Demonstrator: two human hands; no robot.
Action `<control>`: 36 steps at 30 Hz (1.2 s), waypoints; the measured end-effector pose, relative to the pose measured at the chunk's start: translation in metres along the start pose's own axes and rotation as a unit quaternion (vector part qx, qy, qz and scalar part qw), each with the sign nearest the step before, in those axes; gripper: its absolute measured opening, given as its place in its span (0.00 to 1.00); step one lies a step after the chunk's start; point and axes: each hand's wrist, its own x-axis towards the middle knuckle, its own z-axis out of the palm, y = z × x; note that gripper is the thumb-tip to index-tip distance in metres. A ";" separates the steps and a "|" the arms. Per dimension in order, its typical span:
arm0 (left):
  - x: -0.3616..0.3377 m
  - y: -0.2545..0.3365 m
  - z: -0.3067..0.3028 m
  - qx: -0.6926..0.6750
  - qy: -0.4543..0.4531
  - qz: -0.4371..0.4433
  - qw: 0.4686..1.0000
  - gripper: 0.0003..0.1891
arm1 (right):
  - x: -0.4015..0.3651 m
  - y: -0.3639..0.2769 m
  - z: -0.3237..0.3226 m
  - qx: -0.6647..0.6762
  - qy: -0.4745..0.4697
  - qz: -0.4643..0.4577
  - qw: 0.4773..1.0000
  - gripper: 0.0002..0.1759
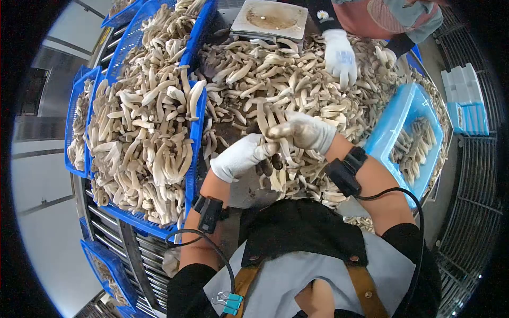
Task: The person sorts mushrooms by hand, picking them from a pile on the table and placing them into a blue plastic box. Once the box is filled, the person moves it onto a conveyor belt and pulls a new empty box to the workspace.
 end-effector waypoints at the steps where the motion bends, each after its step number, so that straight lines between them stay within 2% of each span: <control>1: 0.003 0.000 -0.004 0.055 0.028 -0.021 0.998 0.30 | 0.003 -0.011 0.001 -0.091 0.017 -0.064 0.994 0.13; 2: 0.007 0.000 -0.008 0.108 0.053 -0.045 0.992 0.30 | 0.006 -0.021 0.005 0.045 0.053 0.003 0.998 0.10; 3: 0.007 -0.007 -0.017 0.147 0.067 0.039 0.986 0.40 | 0.009 -0.028 0.009 0.180 0.087 0.070 0.977 0.08; 4: 0.004 -0.015 -0.017 0.149 0.134 0.021 0.980 0.37 | 0.010 -0.012 0.014 0.290 0.140 -0.011 0.947 0.06; 5: 0.004 -0.028 -0.023 0.123 0.165 0.009 0.979 0.41 | 0.011 -0.005 0.006 0.307 0.180 -0.054 0.933 0.13; 6: 0.003 -0.030 -0.026 0.096 0.197 -0.001 0.976 0.47 | 0.006 -0.006 0.003 0.310 0.194 -0.039 0.930 0.13; 7: 0.001 -0.033 -0.019 0.098 0.243 0.041 0.964 0.51 | -0.002 -0.008 -0.001 0.313 0.208 -0.023 0.926 0.12; 8: -0.004 -0.036 -0.005 0.099 0.287 0.082 0.949 0.56 | -0.014 -0.011 -0.002 0.203 0.199 -0.019 0.958 0.14; 9: -0.007 -0.035 0.005 0.099 0.331 0.123 0.930 0.60 | -0.014 -0.019 0.022 0.159 0.323 -0.001 0.933 0.15; 10: 0.002 -0.044 0.011 0.086 0.320 0.164 0.929 0.65 | -0.021 -0.024 0.028 0.112 0.268 0.100 0.952 0.15; 11: 0.000 -0.054 0.028 -0.035 0.272 0.106 0.956 0.63 | -0.027 -0.026 0.034 0.062 0.207 0.198 0.956 0.16; 12: -0.009 -0.029 0.053 -0.191 0.214 0.046 0.957 0.56 | -0.027 -0.013 0.048 0.080 0.204 0.174 0.960 0.15; 13: -0.017 -0.011 0.075 -0.339 0.150 -0.013 0.929 0.50 | -0.033 0.011 0.062 -0.035 0.184 0.159 0.970 0.15; 14: -0.021 -0.013 0.088 -0.360 0.167 -0.045 0.917 0.45 | -0.039 0.036 0.075 -0.151 0.169 0.141 0.964 0.16; 15: -0.024 -0.018 0.100 -0.381 0.183 -0.078 0.903 0.39 | -0.053 0.087 0.082 -0.316 0.121 0.075 0.938 0.20; 16: -0.028 -0.028 0.112 -0.403 0.198 -0.114 0.886 0.34 | -0.067 0.138 0.088 -0.473 0.097 -0.001 0.876 0.23; 17: -0.033 -0.042 0.125 -0.423 0.213 -0.150 0.868 0.30 | -0.069 0.136 0.090 -0.437 0.033 0.058 0.897 0.27; 18: -0.031 -0.090 0.138 -0.482 0.200 -0.127 0.843 0.25 | -0.072 0.132 0.092 -0.401 -0.027 0.121 0.908 0.30; 19: -0.035 -0.107 0.143 -0.534 0.186 -0.145 0.812 0.24 | -0.070 0.069 0.096 -0.216 -0.114 0.357 0.902 0.34; 20: -0.040 -0.125 0.136 -0.574 0.112 -0.119 0.802 0.24 | -0.077 0.065 0.097 -0.287 -0.121 0.297 0.903 0.38; 21: -0.045 -0.135 0.128 -0.609 0.038 -0.091 0.787 0.23 | -0.078 0.053 0.095 -0.199 -0.127 0.278 0.931 0.38; 22: -0.046 -0.103 0.132 -0.627 0.140 -0.104 0.759 0.20 | -0.078 0.047 0.087 -0.213 -0.136 0.238 0.938 0.38; 23: -0.049 -0.105 0.128 -0.597 0.123 -0.074 0.789 0.20 | -0.077 0.042 0.080 -0.228 -0.144 0.197 0.942 0.37; 24: -0.055 -0.112 0.121 -0.565 0.105 -0.044 0.817 0.21 | -0.078 0.038 0.076 -0.109 -0.098 0.149 0.978 0.35; 25: -0.063 -0.121 0.115 -0.532 0.086 -0.016 0.842 0.22 | -0.082 0.018 0.068 -0.098 -0.041 0.201 0.974 0.29; 26: -0.074 -0.136 0.111 -0.577 0.053 0.008 0.815 0.26 | -0.089 0.019 0.064 -0.050 0.034 0.212 0.975 0.28; 27: -0.082 -0.136 0.109 -0.551 0.052 0.001 0.833 0.27 | -0.095 0.024 0.060 -0.002 0.109 0.222 0.969 0.26; 28: -0.089 -0.136 0.108 -0.524 0.052 -0.005 0.850 0.28 | -0.094 0.032 0.057 -0.120 0.163 0.222 0.954 0.26; 29: -0.093 -0.135 0.107 -0.497 0.052 -0.013 0.866 0.29 | -0.093 0.040 0.059 -0.163 0.225 0.195 0.941 0.17; 31: -0.090 -0.137 0.107 -0.379 -0.036 -0.039 0.924 0.30 | -0.067 0.023 0.054 -0.312 0.215 0.199 0.904 0.15; 32: -0.087 -0.135 0.106 -0.316 -0.048 -0.011 0.947 0.28 | -0.052 0.020 0.054 -0.375 0.233 0.079 0.894 0.14; 33: -0.082 -0.126 0.106 -0.251 -0.060 0.018 0.966 0.27 | -0.030 0.030 0.049 -0.402 0.254 0.016 0.880 0.14; 34: -0.081 -0.122 0.109 -0.279 -0.048 0.014 0.959 0.27 | -0.007 0.044 0.042 -0.426 0.273 -0.047 0.861 0.15; 35: -0.080 -0.120 0.113 -0.306 -0.036 0.010 0.951 0.26 | 0.013 0.047 0.037 -0.460 0.239 -0.040 0.854 0.15; 36: -0.081 -0.117 0.114 -0.333 -0.024 0.006 0.943 0.26 | 0.037 0.075 0.023 -0.613 0.208 -0.059 0.760 0.14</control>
